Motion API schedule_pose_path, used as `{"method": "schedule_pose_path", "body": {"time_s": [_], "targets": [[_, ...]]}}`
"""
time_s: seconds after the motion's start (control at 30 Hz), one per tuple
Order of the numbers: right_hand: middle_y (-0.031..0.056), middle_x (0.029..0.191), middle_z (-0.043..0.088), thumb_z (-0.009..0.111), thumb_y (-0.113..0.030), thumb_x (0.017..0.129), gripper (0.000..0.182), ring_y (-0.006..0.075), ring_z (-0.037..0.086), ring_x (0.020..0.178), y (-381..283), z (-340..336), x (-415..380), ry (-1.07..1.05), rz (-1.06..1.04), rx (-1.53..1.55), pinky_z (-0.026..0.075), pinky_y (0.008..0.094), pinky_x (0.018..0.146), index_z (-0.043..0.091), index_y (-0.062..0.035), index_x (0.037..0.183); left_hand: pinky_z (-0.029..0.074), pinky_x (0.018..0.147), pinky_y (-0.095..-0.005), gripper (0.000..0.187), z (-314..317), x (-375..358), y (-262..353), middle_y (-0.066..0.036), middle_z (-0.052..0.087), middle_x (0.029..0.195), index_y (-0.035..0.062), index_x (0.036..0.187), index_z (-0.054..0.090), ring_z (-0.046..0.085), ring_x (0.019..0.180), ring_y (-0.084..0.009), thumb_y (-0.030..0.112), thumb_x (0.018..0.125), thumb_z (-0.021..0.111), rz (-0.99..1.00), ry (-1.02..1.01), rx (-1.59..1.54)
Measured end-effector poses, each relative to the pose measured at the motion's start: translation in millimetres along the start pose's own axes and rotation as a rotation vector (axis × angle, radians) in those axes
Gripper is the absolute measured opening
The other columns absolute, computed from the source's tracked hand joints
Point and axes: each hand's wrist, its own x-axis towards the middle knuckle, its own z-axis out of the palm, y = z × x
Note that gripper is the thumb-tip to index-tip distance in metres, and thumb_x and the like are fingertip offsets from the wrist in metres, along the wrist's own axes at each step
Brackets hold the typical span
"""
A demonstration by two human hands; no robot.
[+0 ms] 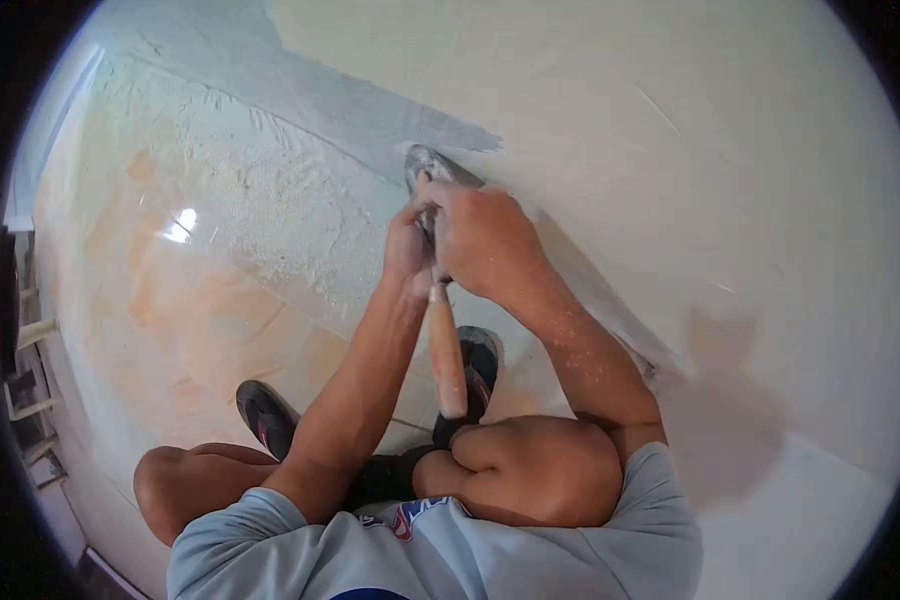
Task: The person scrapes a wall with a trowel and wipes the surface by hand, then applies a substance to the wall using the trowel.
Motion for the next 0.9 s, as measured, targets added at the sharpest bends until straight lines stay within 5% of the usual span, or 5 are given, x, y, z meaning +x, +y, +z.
{"method": "schedule_pose_path", "body": {"time_s": [0.3,0.37,0.6,0.8,0.9], "targets": [[0.0215,0.078,0.071,0.053,-0.014,0.095,0.019,0.0432,0.070,0.076,-5.3,-8.4,-1.0,-0.061,0.026,0.074,0.056,0.0511,0.072,0.070,-0.0063,0.092,0.061,0.066,-0.0370,0.053,-6.3,0.2,2.6,-0.009,0.071,0.086,0.0077,0.093,0.068,0.073,0.080,-0.0225,0.054,0.108,0.047,-0.060,0.095,0.049],[0.0211,0.078,0.071,0.053,-0.013,0.093,0.019,0.0427,0.070,0.075,4.7,6.2,5.4,-0.090,-0.051,0.034,0.056,0.0506,0.072,0.071,-0.0059,0.092,0.060,0.065,-0.0379,0.053,-9.2,-3.2,17.4,-0.010,0.071,0.086,0.0066,0.092,0.068,0.072,0.078,-0.0222,0.053,0.108,0.046,-0.138,-0.086,0.156],[0.0185,0.076,0.071,0.053,-0.008,0.091,0.020,0.0388,0.071,0.075,4.6,-7.7,-6.5,0.024,-0.066,0.133,0.056,0.0484,0.071,0.072,-0.0066,0.086,0.060,0.082,-0.0373,0.053,14.4,-9.3,-5.5,-0.012,0.073,0.098,0.0027,0.104,0.071,0.071,0.089,-0.0220,0.051,0.108,0.049,0.009,0.192,0.255],[0.0194,0.078,0.071,0.053,-0.009,0.091,0.021,0.0414,0.069,0.075,16.7,7.3,-3.5,0.031,-0.105,0.126,0.055,0.0496,0.071,0.073,-0.0076,0.087,0.057,0.083,-0.0376,0.054,-5.7,-1.3,14.3,-0.009,0.073,0.097,0.0042,0.102,0.072,0.069,0.089,-0.0210,0.054,0.106,0.051,-0.088,0.046,0.175],[0.0196,0.078,0.071,0.052,-0.009,0.091,0.022,0.0408,0.070,0.075,4.6,-8.7,-9.6,0.001,-0.026,0.129,0.055,0.0487,0.070,0.074,-0.0075,0.088,0.057,0.082,-0.0366,0.047,9.8,-10.7,-7.8,-0.007,0.072,0.095,0.0071,0.101,0.071,0.069,0.088,-0.0216,0.051,0.105,0.056,-0.021,0.192,0.240]]}}
